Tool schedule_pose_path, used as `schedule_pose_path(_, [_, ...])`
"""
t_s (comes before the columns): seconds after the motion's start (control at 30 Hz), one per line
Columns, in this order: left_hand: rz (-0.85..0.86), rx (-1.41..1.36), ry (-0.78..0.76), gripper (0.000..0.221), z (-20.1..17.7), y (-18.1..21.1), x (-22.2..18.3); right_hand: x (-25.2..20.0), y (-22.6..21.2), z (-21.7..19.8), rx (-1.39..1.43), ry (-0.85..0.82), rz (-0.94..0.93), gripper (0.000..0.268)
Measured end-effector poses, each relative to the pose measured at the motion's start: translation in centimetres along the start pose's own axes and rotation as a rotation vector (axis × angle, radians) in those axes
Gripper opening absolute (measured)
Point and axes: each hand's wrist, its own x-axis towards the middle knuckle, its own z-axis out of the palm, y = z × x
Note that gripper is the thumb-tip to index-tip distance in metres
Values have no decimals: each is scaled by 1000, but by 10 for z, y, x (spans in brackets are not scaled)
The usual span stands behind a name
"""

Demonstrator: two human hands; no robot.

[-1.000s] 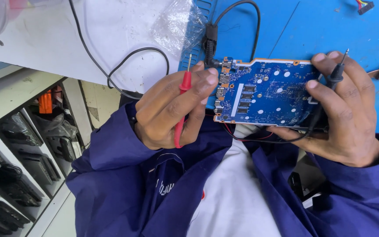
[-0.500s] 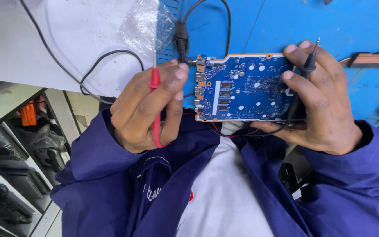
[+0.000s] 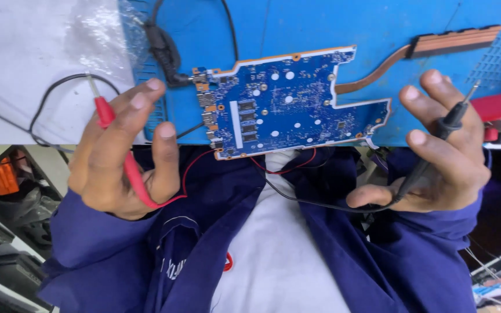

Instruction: Using a digital multimeter to test electrical components and circuits on a laptop motherboard for diagnostics.

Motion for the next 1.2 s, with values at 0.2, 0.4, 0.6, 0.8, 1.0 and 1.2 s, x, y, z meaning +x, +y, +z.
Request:
schedule_pose_path(0.2, [-29, 42, -21, 30, 1, 0, -7, -19, 2, 13, -14, 118, 72, 96])
schedule_pose_path(0.4, [7, 62, -46, 29, -3, -1, -3, -16, 19, 4, -40, -58, -76, 99])
schedule_pose_path(0.6, [10, 18, -52, 31, -2, -2, -1, -12, 21, 7, -81, -168, -90, 93])
schedule_pose_path(0.8, [2, 24, -10, 28, 2, -5, -2, -7, 22, 10, -80, -184, -124, 88])
schedule_pose_path(1.0, [-38, -39, 28, 30, 5, -7, -5, -13, 35, 12, -73, -180, -142, 80])
schedule_pose_path(1.2, [-49, -45, 24, 28, 4, -7, -5, -1, 29, 14, -101, -137, -189, 76])
